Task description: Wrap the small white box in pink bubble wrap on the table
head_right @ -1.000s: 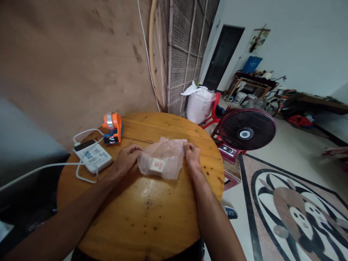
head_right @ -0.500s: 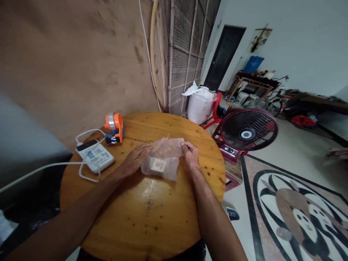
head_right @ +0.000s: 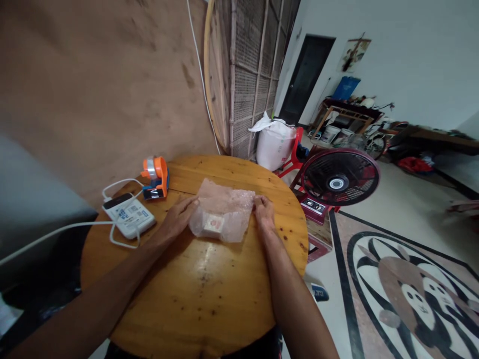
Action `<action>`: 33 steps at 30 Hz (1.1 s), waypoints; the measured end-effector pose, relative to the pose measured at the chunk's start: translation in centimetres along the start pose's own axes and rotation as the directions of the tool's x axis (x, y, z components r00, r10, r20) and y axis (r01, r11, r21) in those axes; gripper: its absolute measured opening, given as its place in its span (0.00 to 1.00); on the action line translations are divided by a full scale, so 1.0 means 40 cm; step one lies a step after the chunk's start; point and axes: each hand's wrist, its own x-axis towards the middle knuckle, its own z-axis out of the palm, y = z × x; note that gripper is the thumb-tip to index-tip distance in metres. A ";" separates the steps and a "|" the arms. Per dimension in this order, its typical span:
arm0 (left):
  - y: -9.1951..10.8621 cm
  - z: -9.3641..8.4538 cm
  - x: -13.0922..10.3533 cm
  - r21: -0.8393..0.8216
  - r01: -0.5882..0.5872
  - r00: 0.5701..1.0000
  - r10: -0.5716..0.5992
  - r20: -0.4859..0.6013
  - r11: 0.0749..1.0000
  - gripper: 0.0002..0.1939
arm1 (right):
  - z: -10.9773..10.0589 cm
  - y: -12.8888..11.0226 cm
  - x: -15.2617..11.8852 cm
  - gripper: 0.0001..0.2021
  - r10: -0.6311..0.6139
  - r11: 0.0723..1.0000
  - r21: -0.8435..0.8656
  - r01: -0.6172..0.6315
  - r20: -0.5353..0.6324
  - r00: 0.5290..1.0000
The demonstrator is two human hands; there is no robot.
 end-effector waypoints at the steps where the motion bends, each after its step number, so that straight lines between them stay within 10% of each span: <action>1: 0.000 0.000 0.000 0.038 -0.038 0.997 0.041 -0.058 0.999 0.20 | -0.002 -0.007 -0.001 0.13 -0.027 1.000 0.006 0.027 -0.029 0.999; 5: 0.012 -0.009 -0.011 0.089 -0.268 0.953 0.277 -0.120 0.959 0.18 | -0.007 -0.056 -0.032 0.15 -0.182 0.978 0.095 0.188 -0.065 0.981; 15: 0.041 -0.029 -0.024 0.054 -0.380 0.899 0.355 0.256 0.923 0.19 | -0.002 -0.136 -0.114 0.16 -0.281 0.960 0.176 0.219 0.565 0.776; 23: 0.060 -0.083 -0.034 -0.237 -0.029 0.904 0.126 0.408 0.971 0.21 | -0.026 -0.117 -0.094 0.16 -0.140 0.868 -0.287 0.405 0.640 0.755; 33: 0.039 -0.127 -0.029 -0.315 0.231 0.714 0.060 0.698 0.921 0.17 | -0.038 -0.096 -0.085 0.24 0.098 0.848 -0.407 0.338 0.749 0.655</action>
